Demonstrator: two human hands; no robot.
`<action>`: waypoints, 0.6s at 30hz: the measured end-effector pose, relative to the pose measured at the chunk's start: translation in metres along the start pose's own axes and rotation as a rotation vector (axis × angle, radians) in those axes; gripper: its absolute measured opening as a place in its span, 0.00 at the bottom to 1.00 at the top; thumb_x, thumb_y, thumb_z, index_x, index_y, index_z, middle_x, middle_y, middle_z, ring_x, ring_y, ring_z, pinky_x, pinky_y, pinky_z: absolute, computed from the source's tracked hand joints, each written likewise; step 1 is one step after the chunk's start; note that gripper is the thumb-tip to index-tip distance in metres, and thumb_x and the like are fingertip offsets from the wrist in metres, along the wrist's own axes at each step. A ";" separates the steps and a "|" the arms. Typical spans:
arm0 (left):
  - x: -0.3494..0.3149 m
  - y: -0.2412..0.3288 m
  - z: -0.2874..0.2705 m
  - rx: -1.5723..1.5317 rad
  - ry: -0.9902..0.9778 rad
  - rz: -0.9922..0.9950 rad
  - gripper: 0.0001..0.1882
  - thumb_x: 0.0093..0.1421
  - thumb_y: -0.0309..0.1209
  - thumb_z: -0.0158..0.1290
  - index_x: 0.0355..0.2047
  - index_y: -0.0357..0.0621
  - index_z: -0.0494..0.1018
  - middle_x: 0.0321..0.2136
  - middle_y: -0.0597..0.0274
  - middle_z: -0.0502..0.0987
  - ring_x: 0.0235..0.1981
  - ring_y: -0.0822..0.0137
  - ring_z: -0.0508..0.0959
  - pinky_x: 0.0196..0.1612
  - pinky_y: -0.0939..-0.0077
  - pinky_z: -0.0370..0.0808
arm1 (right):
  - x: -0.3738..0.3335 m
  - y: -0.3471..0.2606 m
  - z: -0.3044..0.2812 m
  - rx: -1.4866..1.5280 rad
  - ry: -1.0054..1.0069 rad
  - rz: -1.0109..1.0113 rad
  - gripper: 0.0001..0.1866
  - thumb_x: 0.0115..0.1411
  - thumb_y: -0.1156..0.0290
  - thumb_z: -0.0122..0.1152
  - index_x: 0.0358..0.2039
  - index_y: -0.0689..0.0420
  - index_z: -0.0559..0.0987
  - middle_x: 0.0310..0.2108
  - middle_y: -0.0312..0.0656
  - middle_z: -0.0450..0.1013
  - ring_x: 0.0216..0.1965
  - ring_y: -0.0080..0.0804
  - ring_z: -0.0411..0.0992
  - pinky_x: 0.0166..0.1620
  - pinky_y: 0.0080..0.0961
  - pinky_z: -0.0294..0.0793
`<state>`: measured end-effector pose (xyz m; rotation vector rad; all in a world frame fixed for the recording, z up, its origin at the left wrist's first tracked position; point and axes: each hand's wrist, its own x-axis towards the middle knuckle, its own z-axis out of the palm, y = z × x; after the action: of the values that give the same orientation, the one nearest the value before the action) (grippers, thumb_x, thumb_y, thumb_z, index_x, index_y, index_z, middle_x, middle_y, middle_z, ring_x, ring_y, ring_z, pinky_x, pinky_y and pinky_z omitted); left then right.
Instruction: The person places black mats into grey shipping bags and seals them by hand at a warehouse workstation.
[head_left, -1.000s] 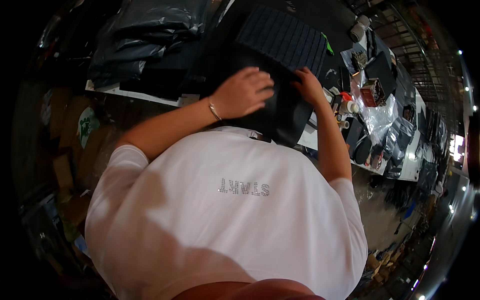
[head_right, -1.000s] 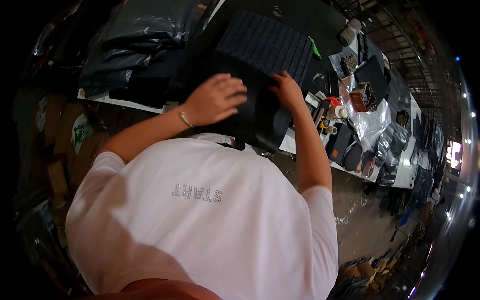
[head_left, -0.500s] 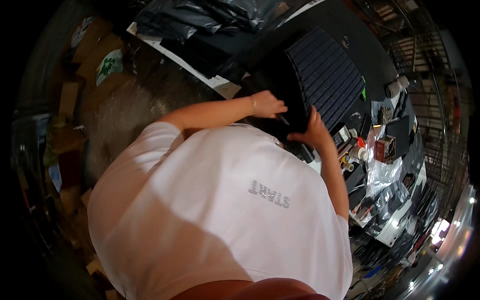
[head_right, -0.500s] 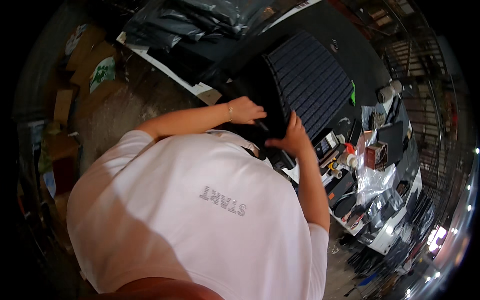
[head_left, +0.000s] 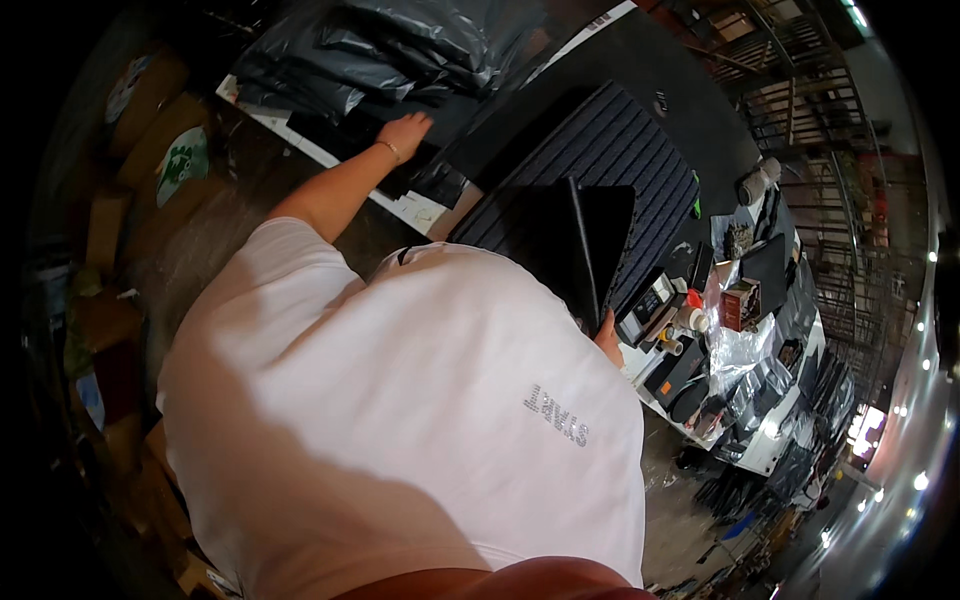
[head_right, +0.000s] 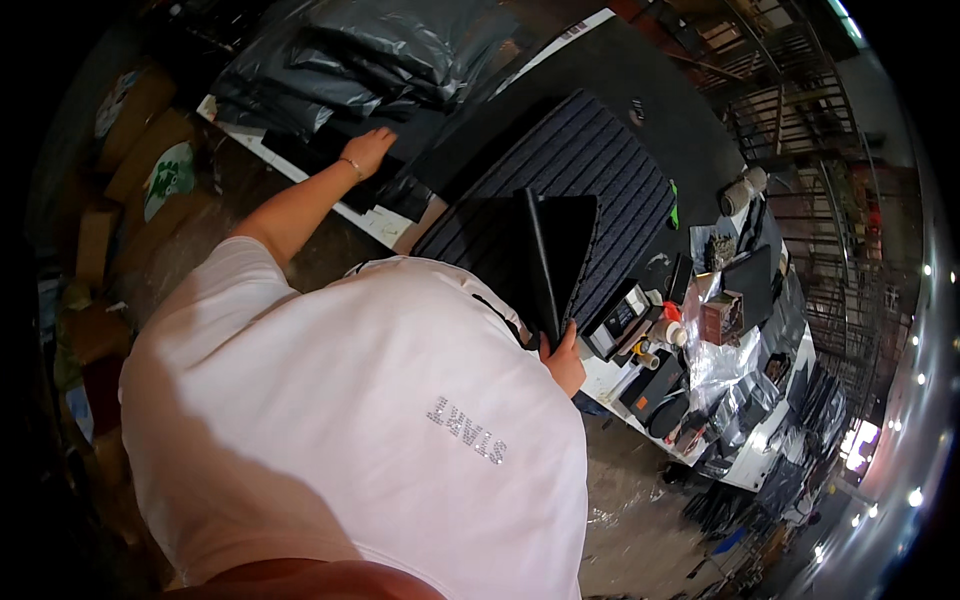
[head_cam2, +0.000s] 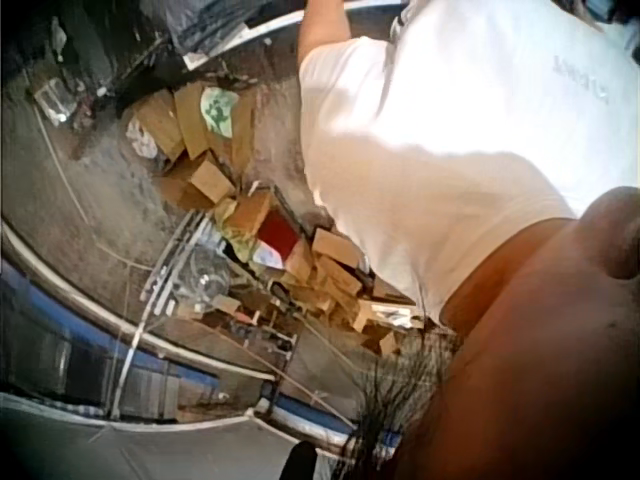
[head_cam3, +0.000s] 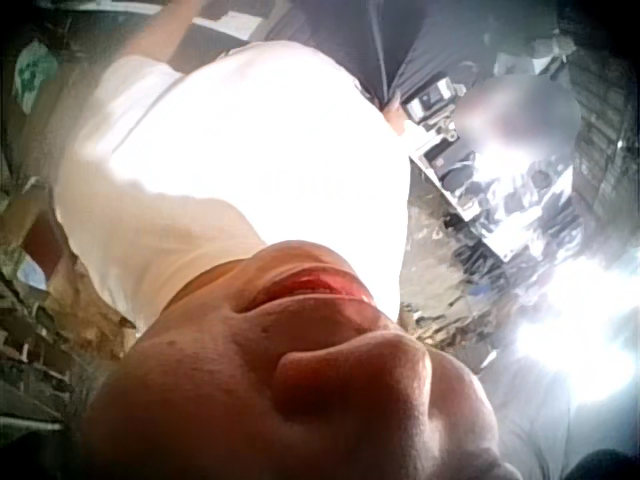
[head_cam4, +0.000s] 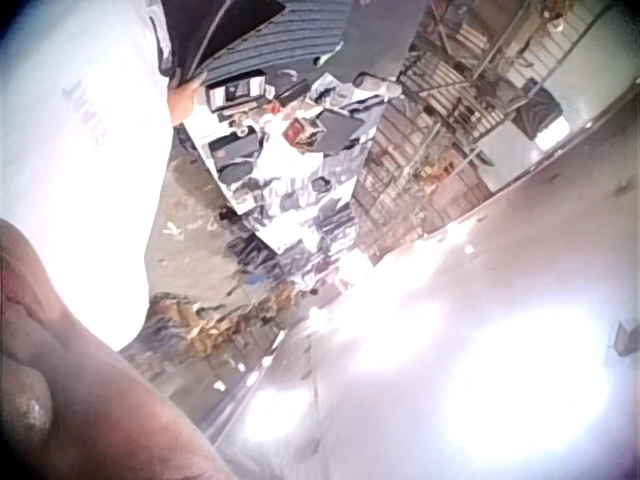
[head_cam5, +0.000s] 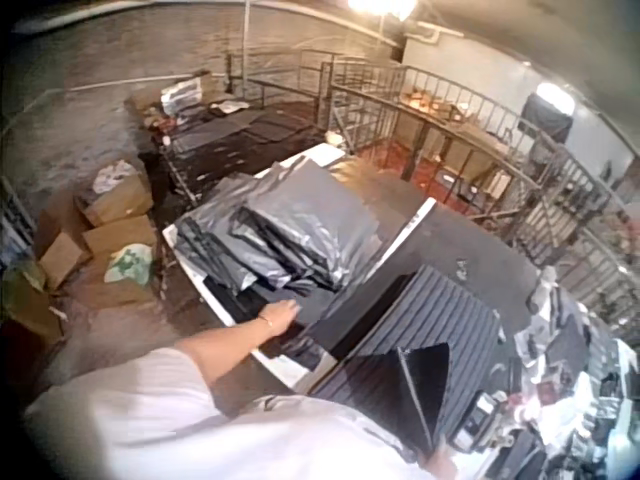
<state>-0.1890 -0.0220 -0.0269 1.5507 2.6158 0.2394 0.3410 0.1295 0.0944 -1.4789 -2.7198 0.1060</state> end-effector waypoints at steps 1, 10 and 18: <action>0.001 -0.010 0.007 0.113 -0.047 0.043 0.20 0.54 0.22 0.51 0.49 0.44 0.70 0.49 0.54 0.70 0.50 0.51 0.75 0.48 0.59 0.77 | 0.001 0.001 0.005 -0.007 0.045 -0.027 0.36 0.58 0.44 0.60 0.63 0.47 0.66 0.37 0.46 0.78 0.27 0.51 0.78 0.27 0.43 0.75; 0.081 -0.052 0.007 -0.307 -0.046 -0.305 0.14 0.62 0.33 0.45 0.44 0.50 0.78 0.41 0.50 0.80 0.44 0.46 0.78 0.44 0.54 0.74 | 0.005 -0.014 -0.008 -0.060 0.016 0.048 0.36 0.57 0.44 0.61 0.62 0.48 0.68 0.36 0.46 0.78 0.27 0.48 0.78 0.28 0.40 0.75; 0.076 -0.019 -0.103 -0.356 0.422 -0.180 0.18 0.60 0.27 0.45 0.48 0.53 0.77 0.44 0.49 0.79 0.45 0.45 0.78 0.45 0.55 0.75 | 0.005 -0.008 -0.010 0.052 0.000 0.049 0.36 0.57 0.47 0.63 0.62 0.52 0.68 0.37 0.50 0.78 0.28 0.50 0.77 0.28 0.42 0.74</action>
<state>-0.2577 0.0264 0.0707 1.2435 2.7758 1.0535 0.3324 0.1292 0.1055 -1.5316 -2.6602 0.1778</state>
